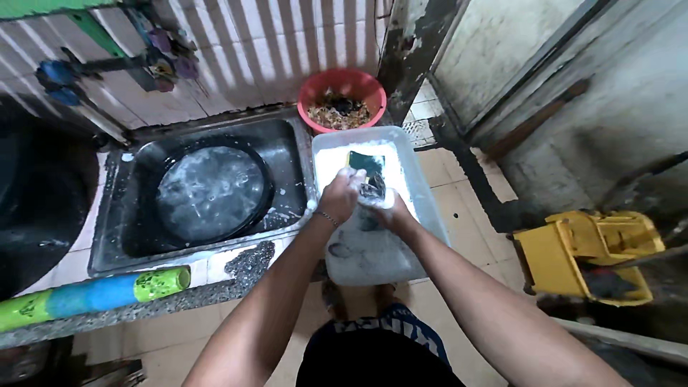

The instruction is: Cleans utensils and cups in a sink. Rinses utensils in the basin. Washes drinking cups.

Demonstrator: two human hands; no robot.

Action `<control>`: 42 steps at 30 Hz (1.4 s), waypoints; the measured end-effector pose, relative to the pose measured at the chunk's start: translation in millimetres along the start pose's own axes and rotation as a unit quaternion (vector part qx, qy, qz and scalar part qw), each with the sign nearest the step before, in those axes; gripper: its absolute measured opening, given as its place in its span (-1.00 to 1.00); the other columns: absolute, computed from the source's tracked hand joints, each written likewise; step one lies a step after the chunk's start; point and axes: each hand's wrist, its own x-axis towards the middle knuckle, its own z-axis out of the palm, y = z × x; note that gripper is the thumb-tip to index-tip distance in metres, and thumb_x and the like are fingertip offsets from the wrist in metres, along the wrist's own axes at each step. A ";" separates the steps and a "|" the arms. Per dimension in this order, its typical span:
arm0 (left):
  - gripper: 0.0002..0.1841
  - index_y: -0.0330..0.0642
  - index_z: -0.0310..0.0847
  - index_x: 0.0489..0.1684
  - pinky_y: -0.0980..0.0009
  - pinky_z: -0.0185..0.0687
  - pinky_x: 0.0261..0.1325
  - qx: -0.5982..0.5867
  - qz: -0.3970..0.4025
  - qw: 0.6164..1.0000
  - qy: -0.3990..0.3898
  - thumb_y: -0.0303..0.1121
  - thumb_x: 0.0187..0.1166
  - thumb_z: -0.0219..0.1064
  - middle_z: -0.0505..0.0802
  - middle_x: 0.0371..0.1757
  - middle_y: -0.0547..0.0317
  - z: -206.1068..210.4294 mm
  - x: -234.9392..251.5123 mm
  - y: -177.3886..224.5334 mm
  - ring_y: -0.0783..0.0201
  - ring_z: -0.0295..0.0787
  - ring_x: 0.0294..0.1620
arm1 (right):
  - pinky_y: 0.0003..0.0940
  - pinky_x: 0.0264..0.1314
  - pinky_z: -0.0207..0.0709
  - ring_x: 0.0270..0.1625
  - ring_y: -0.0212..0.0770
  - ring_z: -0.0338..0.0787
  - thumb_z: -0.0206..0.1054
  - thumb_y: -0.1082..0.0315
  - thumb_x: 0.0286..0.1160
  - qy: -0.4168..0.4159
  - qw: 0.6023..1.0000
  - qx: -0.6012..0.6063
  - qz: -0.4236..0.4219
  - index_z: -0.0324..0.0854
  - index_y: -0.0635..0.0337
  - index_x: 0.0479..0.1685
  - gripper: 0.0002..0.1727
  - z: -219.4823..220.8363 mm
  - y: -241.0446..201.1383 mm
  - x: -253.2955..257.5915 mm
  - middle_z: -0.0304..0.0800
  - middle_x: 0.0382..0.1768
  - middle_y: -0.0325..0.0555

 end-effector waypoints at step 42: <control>-0.40 -0.41 0.57 0.41 -0.11 0.52 0.46 -0.056 -0.066 0.996 0.027 -0.04 0.95 -0.21 0.79 0.18 -0.30 29.1 15.1 -11.6 -0.14 0.72 0.30 | -0.38 -0.40 0.60 -0.60 -0.38 0.56 0.27 0.35 0.68 0.055 0.971 0.231 -0.023 0.61 0.22 -0.16 -0.88 -13.0 9.0 19.3 0.55 -0.65 -0.28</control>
